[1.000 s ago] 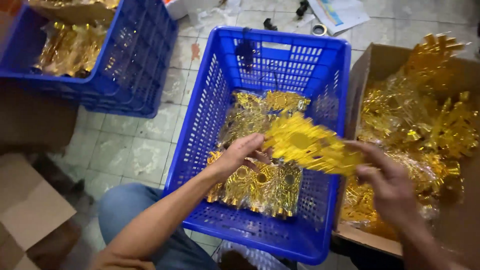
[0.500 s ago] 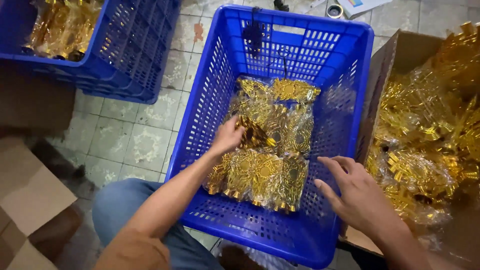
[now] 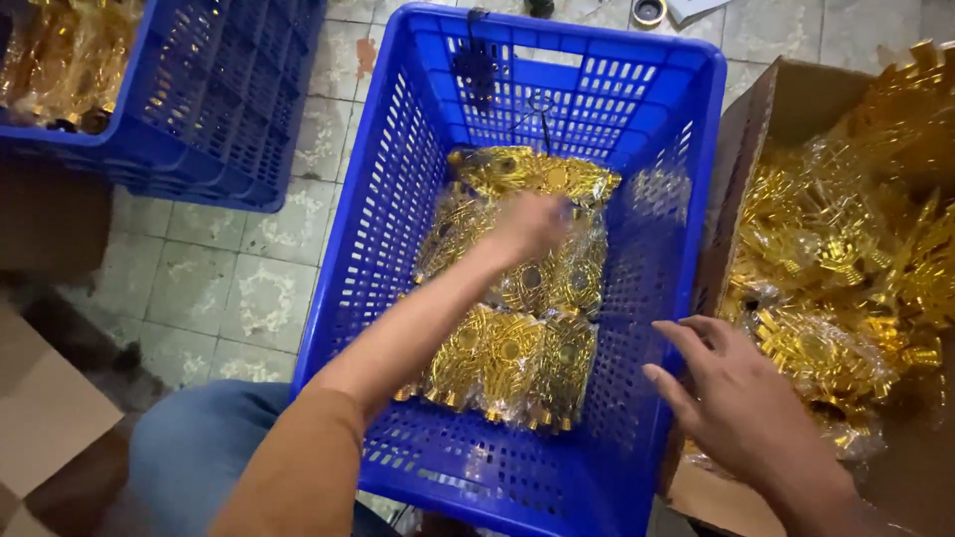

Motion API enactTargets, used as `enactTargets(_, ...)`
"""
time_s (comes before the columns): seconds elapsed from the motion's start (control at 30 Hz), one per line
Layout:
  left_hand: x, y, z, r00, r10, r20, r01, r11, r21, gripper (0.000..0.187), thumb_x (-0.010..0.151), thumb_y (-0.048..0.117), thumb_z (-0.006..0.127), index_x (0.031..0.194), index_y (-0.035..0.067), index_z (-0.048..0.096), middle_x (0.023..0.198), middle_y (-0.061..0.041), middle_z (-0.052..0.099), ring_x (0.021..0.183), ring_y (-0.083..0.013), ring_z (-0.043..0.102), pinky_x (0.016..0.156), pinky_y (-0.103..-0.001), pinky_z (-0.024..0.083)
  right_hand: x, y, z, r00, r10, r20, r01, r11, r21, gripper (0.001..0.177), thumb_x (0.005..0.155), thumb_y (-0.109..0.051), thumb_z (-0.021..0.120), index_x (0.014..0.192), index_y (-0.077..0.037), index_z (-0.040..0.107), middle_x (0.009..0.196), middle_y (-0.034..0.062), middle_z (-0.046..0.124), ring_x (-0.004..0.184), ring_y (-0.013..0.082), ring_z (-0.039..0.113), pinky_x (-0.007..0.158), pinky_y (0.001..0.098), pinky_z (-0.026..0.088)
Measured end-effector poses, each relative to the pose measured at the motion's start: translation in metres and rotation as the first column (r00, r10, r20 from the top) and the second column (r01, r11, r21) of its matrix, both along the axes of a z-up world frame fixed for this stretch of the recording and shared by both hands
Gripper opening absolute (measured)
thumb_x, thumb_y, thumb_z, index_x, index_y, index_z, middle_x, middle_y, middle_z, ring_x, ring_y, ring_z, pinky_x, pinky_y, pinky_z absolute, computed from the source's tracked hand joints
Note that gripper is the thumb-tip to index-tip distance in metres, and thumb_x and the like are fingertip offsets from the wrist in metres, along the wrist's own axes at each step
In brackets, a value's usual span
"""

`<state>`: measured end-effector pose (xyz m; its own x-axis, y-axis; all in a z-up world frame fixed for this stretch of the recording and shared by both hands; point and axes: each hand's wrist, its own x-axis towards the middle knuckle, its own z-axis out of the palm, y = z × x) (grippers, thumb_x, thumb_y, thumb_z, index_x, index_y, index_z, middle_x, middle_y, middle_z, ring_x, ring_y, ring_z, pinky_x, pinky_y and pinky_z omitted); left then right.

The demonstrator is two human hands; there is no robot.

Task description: The person transfers gold-colored decorative items from a cardboard box into a blue plastic basket. They pick up the items by hand and place them into the basket, arranging them as they go.

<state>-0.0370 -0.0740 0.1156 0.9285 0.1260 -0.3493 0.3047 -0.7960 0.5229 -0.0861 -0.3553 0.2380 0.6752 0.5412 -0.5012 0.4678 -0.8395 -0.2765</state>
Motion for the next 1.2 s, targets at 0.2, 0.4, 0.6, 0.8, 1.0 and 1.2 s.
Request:
enactTargets(0.2,-0.064,-0.055,-0.003,0.784,-0.619,0.051,0.618,0.786,0.033,0.021,0.098,0.015,0.053,0.114,0.015,0.067,0.081,-0.003,0.071,0.066,-0.0155,0.067,0.054,-0.027,0.060,0.022,-0.008,0.026,0.982,-0.172,-0.080,0.172,0.985,-0.005,0.053,0.093,-0.045,0.057,0.144,-0.029,0.054,0.138,0.0057,0.063,0.115,0.0271,0.067,0.099,0.0502,0.057)
enactTargets(0.4,-0.128,-0.008,0.065,0.743,-0.661,0.103,0.645,0.749,0.153,0.038,0.095,0.038,0.058,0.123,0.014,0.064,0.112,-0.008,0.075,0.095,-0.0336,0.072,0.067,-0.052,0.058,0.076,-0.088,0.000,0.880,-0.451,0.150,0.394,0.869,0.300,0.034,0.098,-0.030,0.064,0.127,-0.015,0.073,0.114,0.0059,0.078,0.104,0.0219,0.072,0.089,0.0400,0.051)
enactTargets(0.6,-0.159,0.039,0.099,0.910,-0.413,-0.039,0.415,0.901,0.123,0.044,0.094,0.049,0.051,0.134,0.031,0.059,0.114,-0.004,0.075,0.102,-0.0327,0.072,0.084,-0.052,0.056,0.132,-0.151,-0.103,0.716,-0.697,0.042,0.635,0.675,0.375,0.034,0.099,-0.039,0.069,0.128,-0.021,0.073,0.118,0.0077,0.074,0.110,0.0261,0.070,0.094,0.0399,0.052)
enactTargets(0.8,-0.149,0.036,0.089,0.929,-0.343,-0.140,0.363,0.917,0.162,0.046,0.093,0.059,0.046,0.129,0.035,0.063,0.125,0.007,0.073,0.092,-0.0133,0.080,0.086,-0.037,0.066,0.139,-0.110,-0.102,0.571,-0.817,-0.082,0.797,0.527,0.296,0.032,0.100,-0.018,0.062,0.132,-0.015,0.064,0.141,0.0103,0.061,0.128,0.0278,0.057,0.111,0.0492,0.042)
enactTargets(1.0,-0.148,0.043,0.064,0.927,-0.327,-0.181,0.356,0.921,0.161,0.047,0.092,0.060,0.046,0.131,0.038,0.060,0.131,0.010,0.070,0.095,-0.0147,0.079,0.083,-0.040,0.067,0.176,-0.105,-0.135,0.647,-0.721,0.247,0.673,0.693,0.260,0.066,0.092,-0.029,0.069,0.153,-0.020,0.044,0.156,0.0119,0.044,0.145,0.0333,0.035,0.120,0.0588,0.022)
enactTargets(1.2,-0.147,0.050,0.046,0.900,-0.275,-0.338,0.363,0.903,0.231,0.047,0.091,0.064,0.046,0.133,0.046,0.055,0.123,0.016,0.072,0.104,-0.0130,0.076,0.082,-0.040,0.065,0.179,-0.086,-0.127,0.687,-0.717,0.119,0.691,0.695,0.198,0.089,0.089,-0.050,0.065,0.163,-0.024,0.022,0.164,0.0163,0.029,0.153,0.0401,0.019,0.121,0.0660,0.011)
